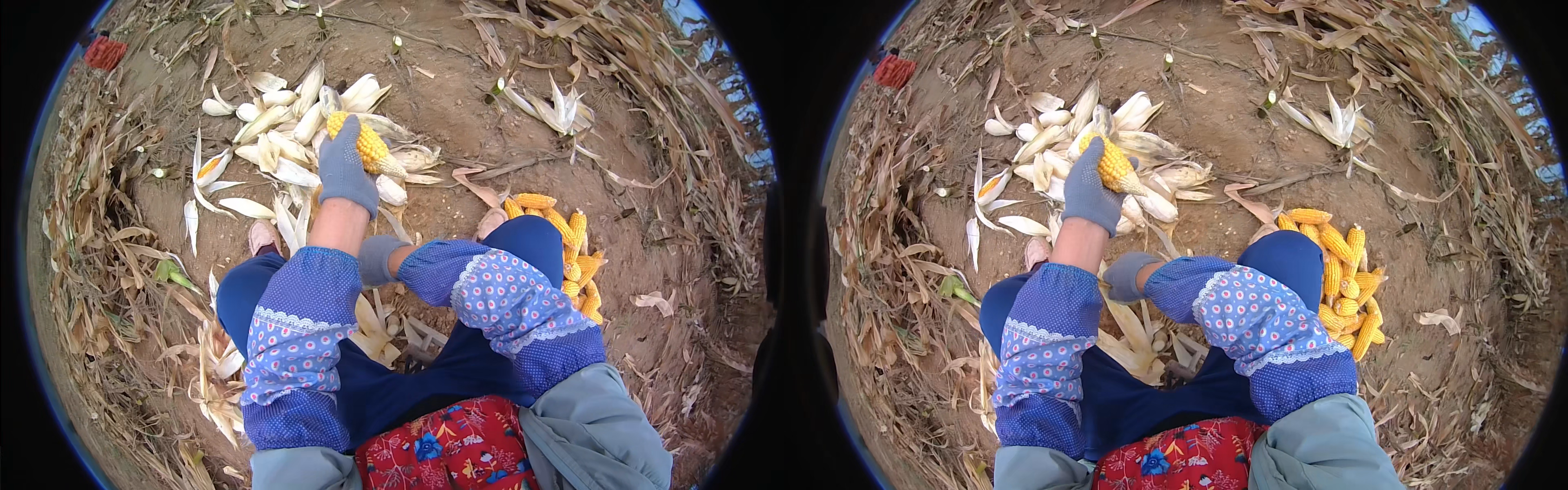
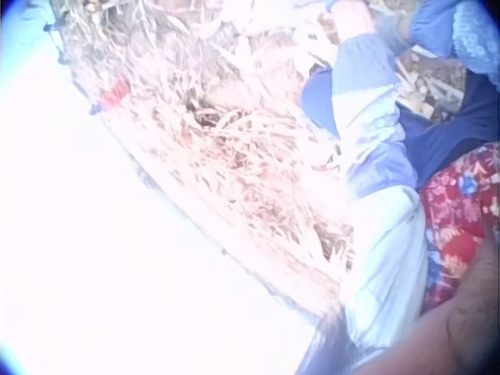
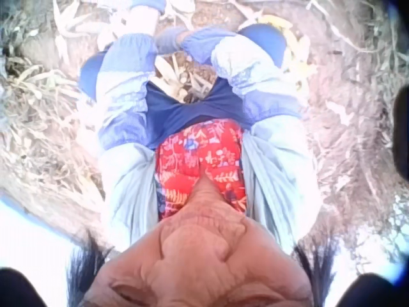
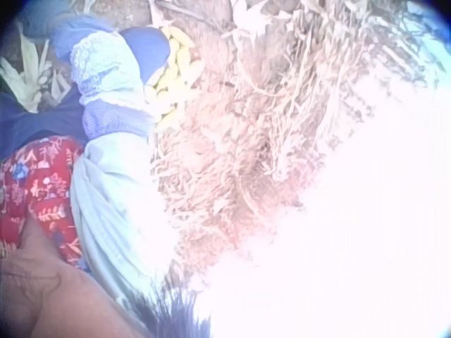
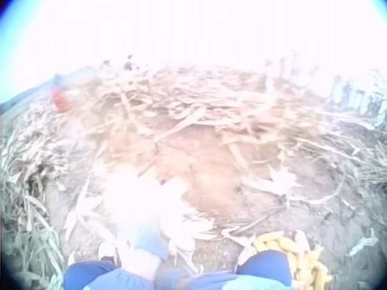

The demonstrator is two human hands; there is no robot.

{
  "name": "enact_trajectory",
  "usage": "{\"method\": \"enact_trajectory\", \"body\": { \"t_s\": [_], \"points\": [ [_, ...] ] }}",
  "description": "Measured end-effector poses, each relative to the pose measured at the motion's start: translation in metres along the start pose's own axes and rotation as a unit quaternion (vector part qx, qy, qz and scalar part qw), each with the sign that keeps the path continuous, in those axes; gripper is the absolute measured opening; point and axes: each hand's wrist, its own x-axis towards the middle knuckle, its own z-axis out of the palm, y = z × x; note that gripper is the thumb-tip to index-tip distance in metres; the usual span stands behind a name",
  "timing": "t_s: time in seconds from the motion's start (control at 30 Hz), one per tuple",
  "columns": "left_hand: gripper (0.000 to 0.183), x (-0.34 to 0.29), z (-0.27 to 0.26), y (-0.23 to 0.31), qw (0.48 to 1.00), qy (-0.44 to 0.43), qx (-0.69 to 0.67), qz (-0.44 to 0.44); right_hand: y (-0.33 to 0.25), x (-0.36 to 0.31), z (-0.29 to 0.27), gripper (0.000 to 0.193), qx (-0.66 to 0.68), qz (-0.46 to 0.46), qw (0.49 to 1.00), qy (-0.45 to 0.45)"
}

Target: The person sits on the ground in a cornfield and shucks corn cobs by hand, removing the husks and silk. They place the shucked cobs into a growing pile to the right and discard the husks to the left.

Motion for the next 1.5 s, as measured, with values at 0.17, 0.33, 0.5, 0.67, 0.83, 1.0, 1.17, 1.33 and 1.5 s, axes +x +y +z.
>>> {"method": "enact_trajectory", "body": {
  "t_s": [0.17, 0.33, 0.5, 0.67, 0.83, 1.0, 1.17, 1.33, 1.5],
  "points": [
    [0.078, -0.094, 0.081, -0.042, 0.867, -0.458, 0.191, -0.052, 0.007, -0.003, -0.021, 0.046, -0.009, 0.048, 0.998, -0.041],
    [0.056, -0.090, 0.065, -0.021, 0.758, -0.447, 0.460, 0.121, 0.018, -0.002, -0.028, 0.051, 0.232, 0.034, 0.965, 0.115],
    [0.033, -0.052, 0.024, 0.060, 0.802, -0.164, 0.522, 0.239, 0.051, 0.003, -0.015, 0.051, 0.475, 0.042, 0.852, 0.214],
    [0.032, -0.078, -0.010, 0.148, 0.901, -0.020, 0.307, 0.306, 0.060, 0.002, 0.002, 0.049, 0.506, 0.008, 0.831, 0.228],
    [0.028, -0.127, -0.108, 0.208, 0.862, 0.167, 0.199, 0.435, 0.021, -0.017, 0.007, 0.048, 0.446, -0.034, 0.885, 0.129],
    [0.033, -0.170, -0.273, 0.133, 0.907, 0.334, 0.254, 0.042, 0.004, 0.014, 0.048, 0.041, 0.425, -0.020, 0.904, 0.042],
    [0.035, -0.184, -0.340, 0.016, 0.875, 0.264, 0.363, -0.180, -0.027, 0.010, 0.078, 0.035, 0.364, -0.042, 0.930, -0.030],
    [0.034, -0.169, -0.362, -0.013, 0.819, 0.307, 0.463, -0.140, -0.008, 0.049, 0.148, 0.030, 0.347, -0.229, 0.909, -0.006],
    [0.033, -0.164, -0.372, -0.019, 0.794, 0.323, 0.498, -0.135, 0.006, 0.080, 0.182, 0.028, 0.141, -0.390, 0.892, 0.180]
  ]
}}
